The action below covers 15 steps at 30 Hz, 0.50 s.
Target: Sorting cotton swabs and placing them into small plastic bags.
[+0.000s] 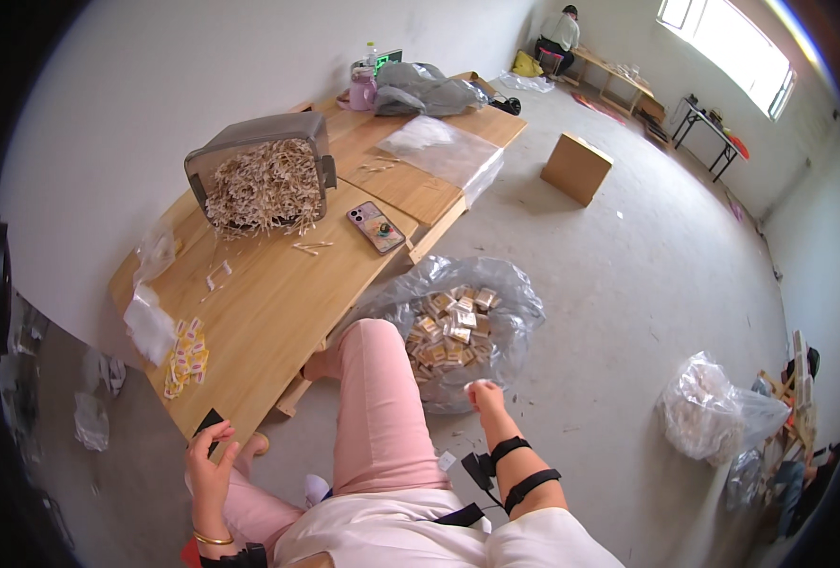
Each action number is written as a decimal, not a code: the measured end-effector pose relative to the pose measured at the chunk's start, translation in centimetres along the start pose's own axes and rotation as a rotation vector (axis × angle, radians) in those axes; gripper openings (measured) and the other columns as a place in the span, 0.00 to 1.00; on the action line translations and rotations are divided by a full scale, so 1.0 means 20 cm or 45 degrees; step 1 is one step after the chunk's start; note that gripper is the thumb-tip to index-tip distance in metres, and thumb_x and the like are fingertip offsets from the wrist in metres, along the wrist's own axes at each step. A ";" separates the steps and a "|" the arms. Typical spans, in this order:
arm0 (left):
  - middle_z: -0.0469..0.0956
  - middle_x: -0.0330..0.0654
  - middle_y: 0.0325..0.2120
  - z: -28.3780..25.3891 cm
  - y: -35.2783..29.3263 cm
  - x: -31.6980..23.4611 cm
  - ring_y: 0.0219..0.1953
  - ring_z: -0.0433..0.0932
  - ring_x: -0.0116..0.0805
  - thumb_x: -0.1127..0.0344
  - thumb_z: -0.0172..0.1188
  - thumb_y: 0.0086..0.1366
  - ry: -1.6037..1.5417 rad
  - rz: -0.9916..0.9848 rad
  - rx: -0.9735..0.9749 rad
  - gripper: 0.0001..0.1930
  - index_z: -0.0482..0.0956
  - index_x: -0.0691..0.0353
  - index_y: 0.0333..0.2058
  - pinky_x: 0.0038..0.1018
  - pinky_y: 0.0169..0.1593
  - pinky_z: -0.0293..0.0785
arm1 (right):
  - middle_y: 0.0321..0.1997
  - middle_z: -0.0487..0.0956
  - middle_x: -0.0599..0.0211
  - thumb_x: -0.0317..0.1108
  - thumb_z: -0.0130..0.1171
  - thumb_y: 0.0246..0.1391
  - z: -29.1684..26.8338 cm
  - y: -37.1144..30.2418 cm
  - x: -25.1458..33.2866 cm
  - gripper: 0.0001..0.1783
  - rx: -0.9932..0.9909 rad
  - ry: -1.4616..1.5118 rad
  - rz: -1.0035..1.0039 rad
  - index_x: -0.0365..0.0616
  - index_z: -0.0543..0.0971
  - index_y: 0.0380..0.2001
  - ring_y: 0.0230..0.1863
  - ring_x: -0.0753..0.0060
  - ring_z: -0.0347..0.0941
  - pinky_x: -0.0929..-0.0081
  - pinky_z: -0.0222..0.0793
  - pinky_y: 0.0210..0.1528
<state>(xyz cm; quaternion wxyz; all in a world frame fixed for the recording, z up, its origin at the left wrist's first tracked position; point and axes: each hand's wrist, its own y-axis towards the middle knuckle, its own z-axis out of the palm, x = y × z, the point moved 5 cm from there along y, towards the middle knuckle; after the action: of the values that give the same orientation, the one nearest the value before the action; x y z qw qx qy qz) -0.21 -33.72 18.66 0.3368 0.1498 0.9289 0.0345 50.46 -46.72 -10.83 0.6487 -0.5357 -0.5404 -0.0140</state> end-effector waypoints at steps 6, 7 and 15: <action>0.85 0.43 0.39 0.01 0.03 0.00 0.43 0.82 0.39 0.72 0.69 0.57 -0.092 -0.026 0.022 0.16 0.83 0.64 0.45 0.34 0.53 0.73 | 0.33 0.80 0.75 0.35 0.58 0.58 0.14 -0.13 0.41 0.05 0.228 0.111 -0.344 0.50 0.80 0.37 0.33 0.78 0.75 0.75 0.69 0.40; 0.85 0.43 0.40 0.01 0.02 0.00 0.43 0.82 0.41 0.72 0.70 0.56 -0.140 -0.069 0.032 0.16 0.83 0.64 0.44 0.35 0.53 0.72 | 0.35 0.81 0.75 0.34 0.57 0.60 0.22 -0.24 0.52 0.06 0.408 0.195 -0.439 0.49 0.80 0.39 0.36 0.80 0.75 0.76 0.69 0.44; 0.84 0.44 0.43 0.09 0.34 -0.55 0.46 0.81 0.38 0.63 0.68 0.64 -0.544 0.354 0.109 0.17 0.82 0.65 0.49 0.32 0.54 0.74 | 0.33 0.74 0.75 0.33 0.61 0.62 0.74 -1.24 1.07 0.07 1.375 -0.351 -0.846 0.40 0.76 0.35 0.39 0.80 0.69 0.75 0.66 0.45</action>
<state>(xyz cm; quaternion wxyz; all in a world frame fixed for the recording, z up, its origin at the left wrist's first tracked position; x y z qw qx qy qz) 10.68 -30.53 25.05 0.5108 0.2939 0.8078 0.0085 34.41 -34.79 18.94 0.7125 0.0648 -0.6867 0.1287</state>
